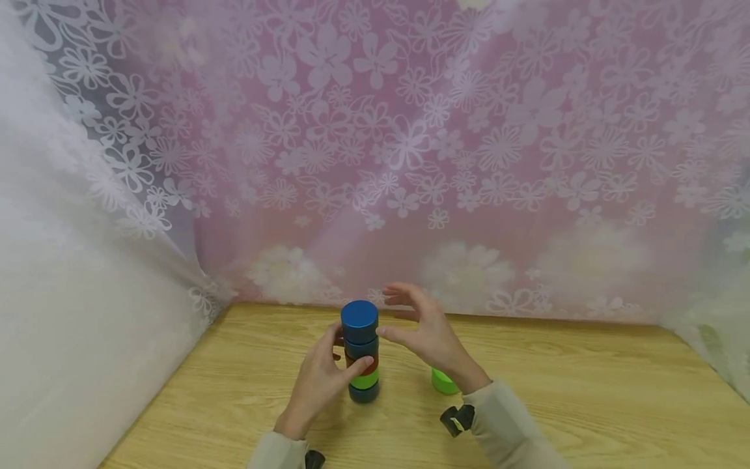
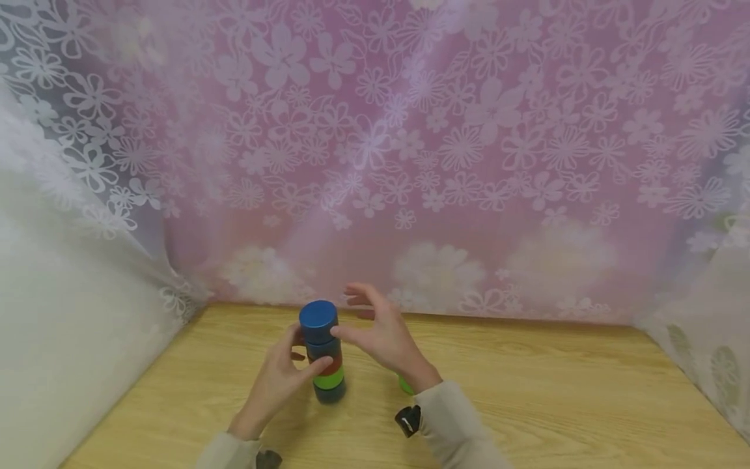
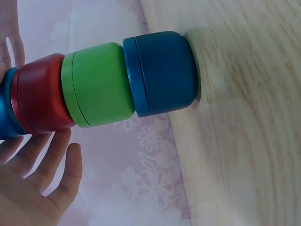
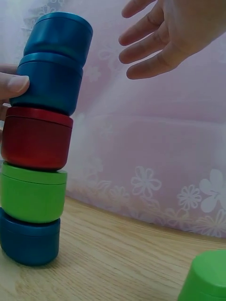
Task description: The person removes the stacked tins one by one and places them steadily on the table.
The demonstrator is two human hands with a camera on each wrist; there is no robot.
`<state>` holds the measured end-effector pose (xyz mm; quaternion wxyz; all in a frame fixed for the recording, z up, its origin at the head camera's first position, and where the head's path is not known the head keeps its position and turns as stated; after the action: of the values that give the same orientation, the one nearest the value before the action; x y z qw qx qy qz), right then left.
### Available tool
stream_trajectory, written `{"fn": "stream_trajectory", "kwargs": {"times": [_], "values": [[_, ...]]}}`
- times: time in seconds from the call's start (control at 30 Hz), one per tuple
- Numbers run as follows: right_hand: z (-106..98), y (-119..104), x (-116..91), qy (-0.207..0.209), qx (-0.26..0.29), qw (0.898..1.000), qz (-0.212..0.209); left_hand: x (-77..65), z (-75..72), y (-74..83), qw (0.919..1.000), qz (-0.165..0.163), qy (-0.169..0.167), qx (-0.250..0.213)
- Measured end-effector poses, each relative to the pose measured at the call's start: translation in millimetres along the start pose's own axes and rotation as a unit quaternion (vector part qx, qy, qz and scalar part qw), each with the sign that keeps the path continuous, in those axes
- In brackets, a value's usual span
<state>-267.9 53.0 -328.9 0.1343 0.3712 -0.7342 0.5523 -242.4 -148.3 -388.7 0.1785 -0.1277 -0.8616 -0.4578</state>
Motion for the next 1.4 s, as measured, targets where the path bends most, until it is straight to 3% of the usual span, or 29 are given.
{"fn": "stream_trajectory", "kwargs": {"times": [0.5,1.4], "values": [[22.3,-1.4,8.0,-0.042,0.038,0.998,-0.008,-0.1,-0.5,-1.2,0.9996,0.023,0.003,0.014],[27.9,-4.6,12.5,-0.030,0.032,0.998,-0.044,1.5,-0.9,-3.6,0.9998,0.010,-0.005,0.015]]}}
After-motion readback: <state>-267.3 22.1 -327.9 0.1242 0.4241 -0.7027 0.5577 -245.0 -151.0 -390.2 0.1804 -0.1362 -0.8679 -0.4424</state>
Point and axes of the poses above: each hand's wrist, its own x-axis towards the middle knuckle, its own z-axis out of the palm, y = z × x, the point moved 2 cm from there along x, towards the middle knuckle, and after that the axes turned 5 degrees about -z, right-handed, at the moved point
